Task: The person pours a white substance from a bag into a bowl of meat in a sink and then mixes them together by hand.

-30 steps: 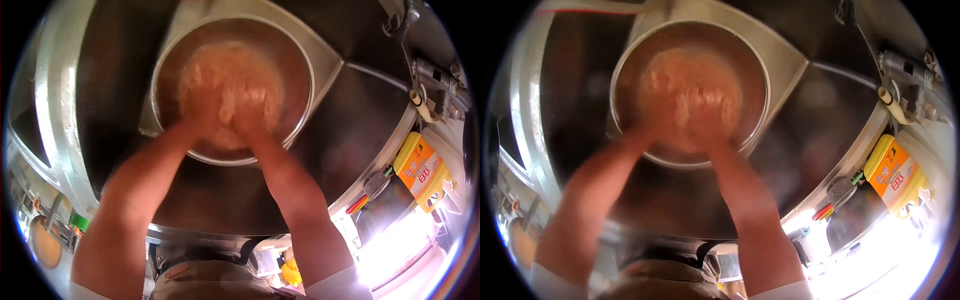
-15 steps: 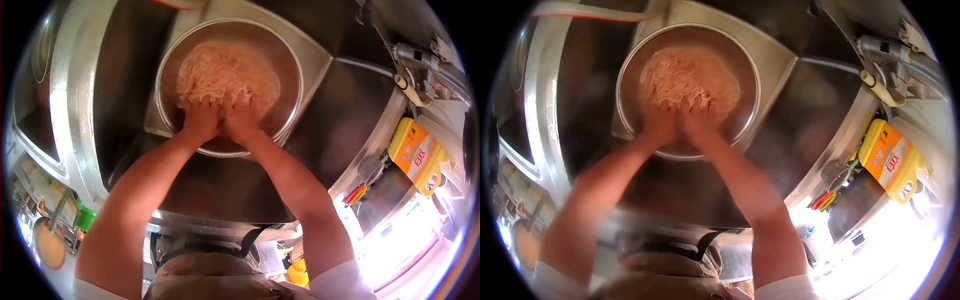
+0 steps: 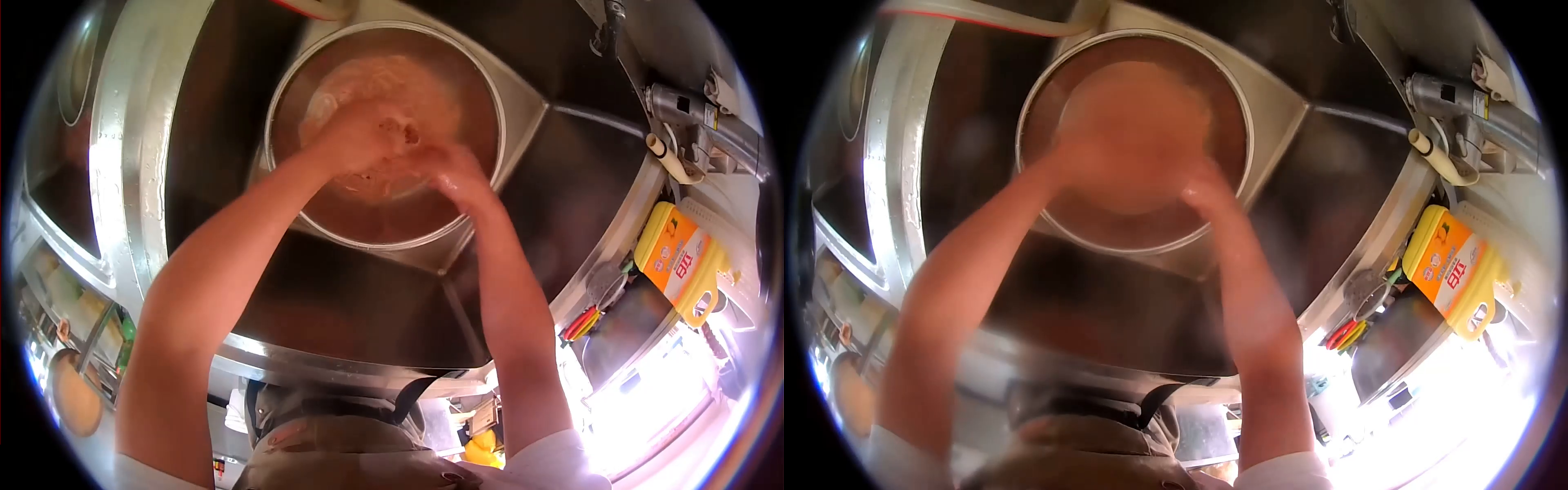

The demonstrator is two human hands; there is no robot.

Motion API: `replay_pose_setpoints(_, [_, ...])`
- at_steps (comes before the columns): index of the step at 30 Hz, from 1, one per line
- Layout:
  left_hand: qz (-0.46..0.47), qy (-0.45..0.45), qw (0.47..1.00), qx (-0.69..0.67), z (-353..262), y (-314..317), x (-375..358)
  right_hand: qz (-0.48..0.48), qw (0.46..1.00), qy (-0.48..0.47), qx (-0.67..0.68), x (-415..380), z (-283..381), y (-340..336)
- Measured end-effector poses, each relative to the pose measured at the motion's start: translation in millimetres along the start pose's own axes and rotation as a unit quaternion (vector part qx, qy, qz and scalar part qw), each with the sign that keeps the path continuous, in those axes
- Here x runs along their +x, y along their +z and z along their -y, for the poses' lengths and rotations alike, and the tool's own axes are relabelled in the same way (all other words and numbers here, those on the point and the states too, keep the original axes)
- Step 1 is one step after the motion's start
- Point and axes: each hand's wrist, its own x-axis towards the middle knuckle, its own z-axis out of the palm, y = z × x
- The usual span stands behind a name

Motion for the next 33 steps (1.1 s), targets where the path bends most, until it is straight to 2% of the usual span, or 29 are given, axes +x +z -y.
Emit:
replay_pose_setpoints(1, [-0.047, -0.048, 0.998, 0.0, 12, 4, -4, -0.055, 0.998, -0.026, -0.023, 17, -8, -8])
replay_pose_setpoints(3, [-0.115, -0.148, 0.979, -0.082, 38, 17, 6, -0.155, 0.979, -0.079, -0.104, 56, -11, -8])
replay_pose_setpoints(5, [-0.157, -0.221, 0.934, -0.233, 51, 25, 31, -0.219, 0.937, -0.155, -0.223, 93, -11, 8])
replay_pose_setpoints(6, [-0.18, -0.242, 0.905, -0.302, 47, 29, 36, -0.196, 0.958, -0.103, -0.182, 101, -15, 11])
replay_pose_setpoints(7, [-0.201, -0.231, 0.881, -0.36, 12, 29, 35, -0.173, 0.974, -0.052, -0.139, 106, -4, 17])
replay_pose_setpoints(8, [-0.177, -0.216, 0.89, -0.36, 2, 32, 23, -0.15, 0.984, -0.001, -0.094, 109, 9, 21])
replay_pose_setpoints(9, [-0.154, -0.201, 0.898, -0.36, -9, 35, 11, -0.081, 0.989, 0.05, -0.11, 95, 17, 20])
replay_pose_setpoints(11, [-0.023, -0.15, 0.958, -0.241, 11, 38, -24, 0.059, 0.978, 0.141, -0.141, 49, 36, 15])
replay_pose_setpoints(12, [0.034, -0.115, 0.978, -0.173, 20, 32, -32, 0.097, 0.968, 0.087, -0.217, 38, 29, 12])
replay_pose_setpoints(13, [0.039, -0.118, 0.986, -0.109, 15, 32, -42, 0.135, 0.947, 0.037, -0.29, 26, 10, 13])
replay_pose_setpoints(14, [0.045, -0.121, 0.991, -0.045, 10, 32, -52, 0.058, 0.938, -0.021, -0.34, 11, -11, 23])
replay_pose_setpoints(15, [0.004, -0.159, 0.987, 0.013, -5, 40, -65, -0.02, 0.919, -0.074, -0.387, -2, -33, 36])
replay_pose_setpoints(16, [-0.064, -0.144, 0.986, 0.06, 10, 57, -65, -0.076, 0.862, -0.117, -0.486, -2, -58, 47])
replay_pose_setpoints(17, [-0.134, -0.134, 0.976, 0.108, 27, 75, -66, -0.133, 0.789, -0.163, -0.577, 6, -82, 60])
replay_pose_setpoints(18, [-0.195, -0.2, 0.955, 0.105, 20, 80, -49, -0.187, 0.701, -0.204, -0.657, 15, -95, 68])
replay_pose_setpoints(19, [-0.254, -0.266, 0.924, 0.102, 4, 89, -28, -0.128, 0.789, -0.1, -0.592, 23, -99, 71])
replay_pose_setpoints(21, [-0.263, -0.316, 0.907, 0.083, 8, 85, -5, -0.136, 0.841, -0.054, -0.52, 57, -105, 67])
replay_pose_setpoints(24, [-0.173, -0.275, 0.945, -0.044, 44, 60, 40, -0.148, 0.901, 0.009, -0.409, 121, -88, 55])
replay_pose_setpoints(25, [-0.158, -0.273, 0.939, -0.139, 49, 58, 49, -0.141, 0.925, -0.002, -0.353, 113, -83, 54])
replay_pose_setpoints(26, [-0.135, -0.225, 0.951, -0.162, 46, 47, 52, -0.133, 0.946, -0.013, -0.296, 104, -77, 53])
replay_pose_setpoints(27, [-0.111, -0.177, 0.96, -0.188, 43, 35, 55, -0.113, 0.966, -0.076, -0.221, 92, -60, 45])
replay_pose_setpoints(28, [-0.066, -0.096, 0.982, -0.146, 29, 20, 36, -0.071, 0.975, -0.088, -0.192, 72, -48, 39])
replay_pose_setpoints(29, [-0.041, -0.061, 0.991, -0.112, 11, 13, 7, -0.028, 0.982, -0.097, -0.161, 52, -35, 32])
replay_pose_setpoints(30, [-0.02, -0.023, 0.996, -0.08, -8, 5, -22, 0.033, 0.982, -0.059, -0.177, 28, -24, 26])
replay_pose_setpoints(31, [-0.041, -0.066, 0.995, -0.069, -13, 4, -38, 0.098, 0.976, -0.027, -0.195, 15, -17, 24])
replay_pose_setpoints(32, [-0.061, -0.109, 0.99, -0.06, -19, 2, -54, 0.018, 0.964, -0.11, -0.24, 10, -17, 31])
replay_pose_setpoints(33, [-0.085, -0.193, 0.975, -0.073, -7, 14, -64, -0.062, 0.939, -0.19, -0.281, 7, -22, 43])
